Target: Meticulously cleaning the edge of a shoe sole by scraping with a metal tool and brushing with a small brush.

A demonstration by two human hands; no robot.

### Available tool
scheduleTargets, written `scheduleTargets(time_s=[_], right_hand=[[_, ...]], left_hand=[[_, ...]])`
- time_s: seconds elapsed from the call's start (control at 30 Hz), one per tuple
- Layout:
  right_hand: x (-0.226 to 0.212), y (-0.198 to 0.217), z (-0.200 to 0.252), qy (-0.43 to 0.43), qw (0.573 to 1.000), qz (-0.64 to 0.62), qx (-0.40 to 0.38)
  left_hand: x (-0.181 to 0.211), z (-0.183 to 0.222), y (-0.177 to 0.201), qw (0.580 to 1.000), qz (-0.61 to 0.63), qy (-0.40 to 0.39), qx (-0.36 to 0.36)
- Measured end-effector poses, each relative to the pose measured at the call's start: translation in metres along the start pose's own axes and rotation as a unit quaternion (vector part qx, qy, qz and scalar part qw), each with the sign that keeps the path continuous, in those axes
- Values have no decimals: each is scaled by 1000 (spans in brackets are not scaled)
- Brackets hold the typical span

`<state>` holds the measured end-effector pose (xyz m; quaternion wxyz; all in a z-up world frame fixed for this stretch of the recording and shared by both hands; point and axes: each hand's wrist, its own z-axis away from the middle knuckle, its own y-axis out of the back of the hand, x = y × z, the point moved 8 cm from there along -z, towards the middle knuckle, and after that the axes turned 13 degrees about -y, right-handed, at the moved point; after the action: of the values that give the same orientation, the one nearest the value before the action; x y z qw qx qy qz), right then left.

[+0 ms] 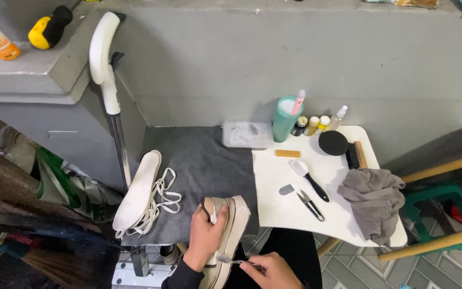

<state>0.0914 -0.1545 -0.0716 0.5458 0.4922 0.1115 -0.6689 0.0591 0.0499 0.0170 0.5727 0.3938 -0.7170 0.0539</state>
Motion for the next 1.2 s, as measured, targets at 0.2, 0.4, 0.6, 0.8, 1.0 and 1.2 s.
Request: scheduleTargets(time_s=[0.2, 0.4, 0.6, 0.8, 1.0, 1.2], right_hand=[[-42, 26, 27, 99, 983, 74, 136], [-70, 56, 62, 196, 938, 33, 283], [-58, 69, 79, 192, 921, 3, 340], [-46, 61, 86, 167, 918, 6, 360], [-52, 61, 92, 179, 914, 57, 359], [-52, 72, 83, 164, 900, 23, 403]], left_hand=[[3, -1, 0, 1000, -7, -24, -2], [16, -2, -1, 997, -16, -74, -19], [5, 4, -6, 994, -33, -103, -18], [-1, 4, -8, 995, -34, -94, -23], [9, 5, -7, 992, -32, -112, -36], [-5, 7, -7, 997, -7, -83, -1]])
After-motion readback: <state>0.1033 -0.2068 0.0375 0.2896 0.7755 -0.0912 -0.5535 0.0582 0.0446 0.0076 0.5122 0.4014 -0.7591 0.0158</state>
